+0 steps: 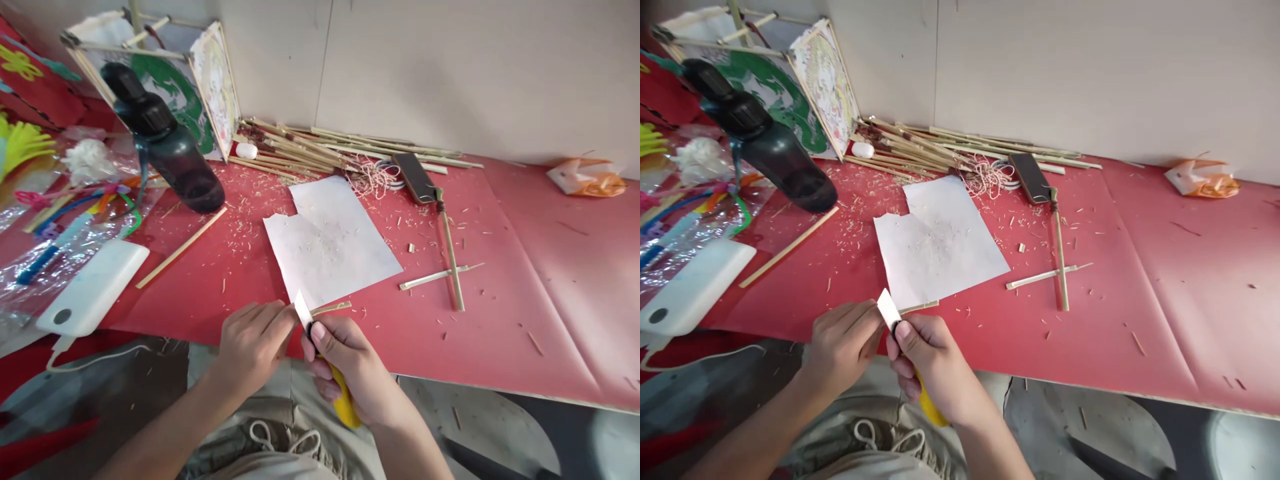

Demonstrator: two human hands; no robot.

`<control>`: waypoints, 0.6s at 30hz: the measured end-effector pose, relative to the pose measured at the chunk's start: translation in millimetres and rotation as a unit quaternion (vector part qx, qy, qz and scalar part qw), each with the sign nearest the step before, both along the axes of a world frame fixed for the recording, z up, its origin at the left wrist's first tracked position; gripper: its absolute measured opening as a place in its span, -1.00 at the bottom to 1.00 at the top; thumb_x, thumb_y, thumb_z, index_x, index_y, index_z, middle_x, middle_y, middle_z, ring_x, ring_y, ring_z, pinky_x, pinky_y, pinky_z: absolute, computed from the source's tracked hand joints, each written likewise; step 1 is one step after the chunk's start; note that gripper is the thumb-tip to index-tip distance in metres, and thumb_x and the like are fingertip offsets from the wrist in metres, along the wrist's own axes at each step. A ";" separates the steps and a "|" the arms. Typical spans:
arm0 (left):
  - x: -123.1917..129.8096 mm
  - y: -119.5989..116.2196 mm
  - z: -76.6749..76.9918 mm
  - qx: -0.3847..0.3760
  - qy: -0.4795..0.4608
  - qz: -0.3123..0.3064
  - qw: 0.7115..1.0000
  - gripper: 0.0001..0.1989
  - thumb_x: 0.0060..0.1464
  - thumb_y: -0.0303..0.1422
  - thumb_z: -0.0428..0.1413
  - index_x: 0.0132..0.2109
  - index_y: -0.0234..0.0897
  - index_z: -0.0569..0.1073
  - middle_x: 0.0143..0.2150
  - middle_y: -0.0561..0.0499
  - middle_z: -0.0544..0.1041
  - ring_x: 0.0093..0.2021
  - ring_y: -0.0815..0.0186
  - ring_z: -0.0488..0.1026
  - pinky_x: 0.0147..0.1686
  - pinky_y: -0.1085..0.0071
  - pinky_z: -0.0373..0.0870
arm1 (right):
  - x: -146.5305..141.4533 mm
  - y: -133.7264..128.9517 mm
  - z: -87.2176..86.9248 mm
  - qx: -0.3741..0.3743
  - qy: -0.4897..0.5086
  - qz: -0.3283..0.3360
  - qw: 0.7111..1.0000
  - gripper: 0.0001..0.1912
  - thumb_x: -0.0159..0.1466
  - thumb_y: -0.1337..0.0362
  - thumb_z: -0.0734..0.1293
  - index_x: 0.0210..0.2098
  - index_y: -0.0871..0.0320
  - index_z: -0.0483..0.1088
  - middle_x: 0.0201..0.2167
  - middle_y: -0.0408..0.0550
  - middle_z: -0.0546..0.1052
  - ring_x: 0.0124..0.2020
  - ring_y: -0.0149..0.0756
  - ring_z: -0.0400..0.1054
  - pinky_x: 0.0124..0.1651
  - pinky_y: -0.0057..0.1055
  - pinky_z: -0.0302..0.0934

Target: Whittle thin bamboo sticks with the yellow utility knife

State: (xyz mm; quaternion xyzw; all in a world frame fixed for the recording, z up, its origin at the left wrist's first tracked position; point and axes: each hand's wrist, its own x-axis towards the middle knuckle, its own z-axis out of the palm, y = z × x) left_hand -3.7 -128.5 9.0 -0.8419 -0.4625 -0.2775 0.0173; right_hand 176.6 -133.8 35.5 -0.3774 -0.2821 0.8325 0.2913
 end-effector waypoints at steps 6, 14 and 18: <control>-0.1 -2.7 0.2 0.020 -0.024 -0.014 0.999 -0.87 0.24 -0.52 0.00 -0.14 -0.25 0.39 -0.46 0.03 0.52 -0.45 0.28 0.48 -0.36 0.33 0.28 | -8.2 -8.9 6.6 0.068 -0.070 -0.049 0.994 -0.56 0.38 -0.06 0.26 -0.45 0.15 0.28 -0.66 -0.29 0.16 -0.70 -0.55 -0.02 -0.63 -0.52 -0.13; -12.2 -3.0 4.4 -0.039 -0.103 0.021 0.994 -0.87 0.30 -0.49 -0.01 -0.21 -0.25 0.40 -0.45 0.05 0.54 -0.48 0.37 0.46 -0.40 0.43 0.29 | 29.2 16.9 -6.1 0.182 -0.311 -0.227 0.905 -0.54 0.37 -0.10 0.25 -0.48 0.11 0.26 -0.65 -0.24 0.18 -0.66 -0.46 0.04 -0.60 -0.45 -0.07; -11.1 -1.3 3.1 -0.151 -0.120 0.032 0.981 -0.77 0.35 -0.41 -0.06 -0.31 -0.24 0.39 -0.53 0.10 0.45 -0.54 0.41 0.40 -0.48 0.47 0.21 | 26.3 12.3 3.4 0.169 -0.282 -0.133 0.935 -0.52 0.38 -0.11 0.22 -0.47 0.12 0.27 -0.65 -0.23 0.19 -0.67 -0.46 0.07 -0.60 -0.45 -0.06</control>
